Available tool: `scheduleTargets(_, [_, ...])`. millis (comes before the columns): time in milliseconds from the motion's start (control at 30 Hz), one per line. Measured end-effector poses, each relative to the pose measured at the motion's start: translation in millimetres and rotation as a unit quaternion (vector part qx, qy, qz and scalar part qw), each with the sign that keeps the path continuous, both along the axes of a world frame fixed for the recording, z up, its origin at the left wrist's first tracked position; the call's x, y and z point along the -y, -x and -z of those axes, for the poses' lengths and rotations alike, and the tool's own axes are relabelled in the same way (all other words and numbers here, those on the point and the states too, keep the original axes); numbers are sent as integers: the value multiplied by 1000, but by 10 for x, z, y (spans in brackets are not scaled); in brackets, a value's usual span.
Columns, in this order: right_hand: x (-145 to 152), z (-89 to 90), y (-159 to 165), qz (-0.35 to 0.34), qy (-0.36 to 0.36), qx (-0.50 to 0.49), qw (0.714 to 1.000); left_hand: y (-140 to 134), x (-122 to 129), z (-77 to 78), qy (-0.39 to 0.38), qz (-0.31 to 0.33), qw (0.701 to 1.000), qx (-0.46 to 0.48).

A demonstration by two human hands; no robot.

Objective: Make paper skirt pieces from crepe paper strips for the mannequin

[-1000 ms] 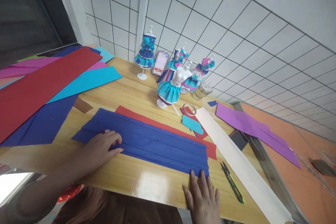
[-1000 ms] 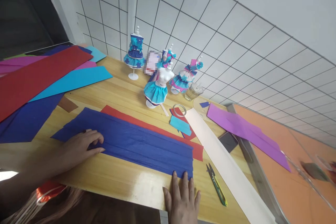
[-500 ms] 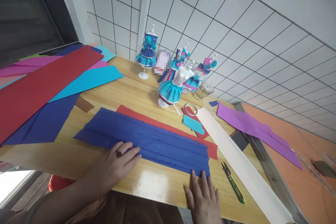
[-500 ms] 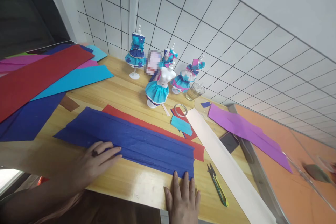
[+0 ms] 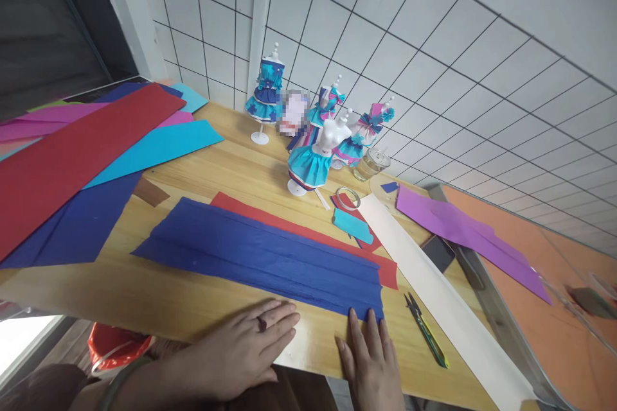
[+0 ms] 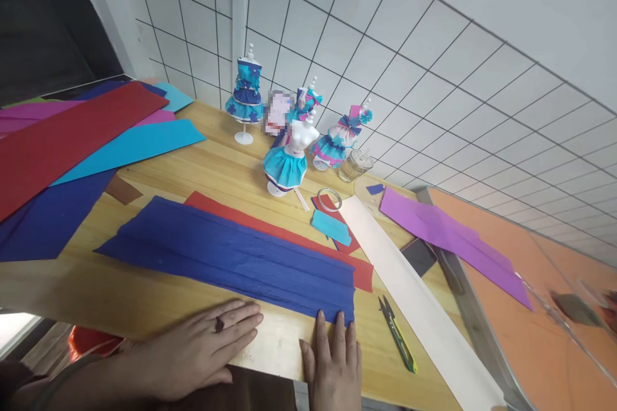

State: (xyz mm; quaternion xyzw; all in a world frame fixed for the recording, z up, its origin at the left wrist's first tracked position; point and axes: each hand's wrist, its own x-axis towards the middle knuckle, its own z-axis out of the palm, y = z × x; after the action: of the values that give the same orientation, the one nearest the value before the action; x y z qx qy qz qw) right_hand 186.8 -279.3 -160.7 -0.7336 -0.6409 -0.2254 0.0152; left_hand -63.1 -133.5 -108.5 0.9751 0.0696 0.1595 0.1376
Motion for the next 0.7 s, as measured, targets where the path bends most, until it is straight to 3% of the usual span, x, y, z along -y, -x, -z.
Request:
scheduleTargets(200, [6,-4,10,0,8,-17,1000,-31,-19,116,-4,-24,999,-43])
scheduleTargets(700, [-59,-104,52,-27,-32,30,999,-48,17,157,-2,-57,995,-76])
